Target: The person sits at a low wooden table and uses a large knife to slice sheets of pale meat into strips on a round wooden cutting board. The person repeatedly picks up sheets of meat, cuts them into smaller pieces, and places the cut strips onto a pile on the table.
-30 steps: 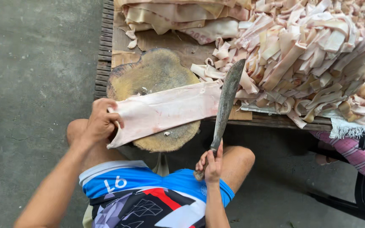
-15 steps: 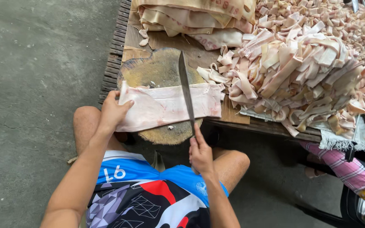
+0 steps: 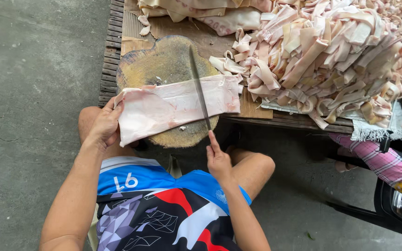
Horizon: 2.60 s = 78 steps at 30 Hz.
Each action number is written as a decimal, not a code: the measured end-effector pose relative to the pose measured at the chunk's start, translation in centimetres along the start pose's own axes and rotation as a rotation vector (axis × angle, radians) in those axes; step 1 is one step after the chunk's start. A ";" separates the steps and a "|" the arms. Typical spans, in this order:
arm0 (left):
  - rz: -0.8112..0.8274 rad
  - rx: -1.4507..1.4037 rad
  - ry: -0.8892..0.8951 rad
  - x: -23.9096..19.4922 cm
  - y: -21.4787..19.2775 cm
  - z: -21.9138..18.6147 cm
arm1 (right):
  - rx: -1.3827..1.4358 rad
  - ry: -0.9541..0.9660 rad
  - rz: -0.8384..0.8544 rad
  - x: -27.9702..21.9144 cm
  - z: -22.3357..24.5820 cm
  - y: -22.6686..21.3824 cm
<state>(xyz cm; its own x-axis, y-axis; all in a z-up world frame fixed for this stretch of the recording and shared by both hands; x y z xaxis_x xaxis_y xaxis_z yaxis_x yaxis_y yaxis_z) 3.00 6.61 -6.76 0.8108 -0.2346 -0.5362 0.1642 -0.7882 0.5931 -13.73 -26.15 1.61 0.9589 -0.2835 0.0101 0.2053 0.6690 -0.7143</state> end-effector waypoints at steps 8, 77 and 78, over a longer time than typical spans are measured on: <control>0.012 0.145 0.119 2.1 -0.5 -0.6 | 0.161 0.340 0.218 -1.8 -3.3 0.2; 0.050 0.234 0.275 1.7 1.1 0.3 | 0.680 -0.471 -0.047 -4.5 9.5 -8.9; 0.064 0.203 0.262 1.8 1.4 0.2 | 0.676 -0.506 -0.098 -4.6 8.6 -8.8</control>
<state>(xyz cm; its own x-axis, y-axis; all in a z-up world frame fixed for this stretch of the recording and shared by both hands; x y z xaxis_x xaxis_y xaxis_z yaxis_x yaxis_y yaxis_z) 4.55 4.98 -7.01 0.9370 -0.1541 -0.3137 0.0141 -0.8802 0.4745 -18.25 -24.80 13.85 0.8696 -0.1279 0.4769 0.2107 0.9697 -0.1240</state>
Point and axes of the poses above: each hand's wrist, its own x-axis towards the middle knuckle, its own y-axis out of the palm, z = x × y, the point moved 7 cm from there along x, towards the middle knuckle, and after that the axes turned 11 degrees about -x, right-handed, at the moved point
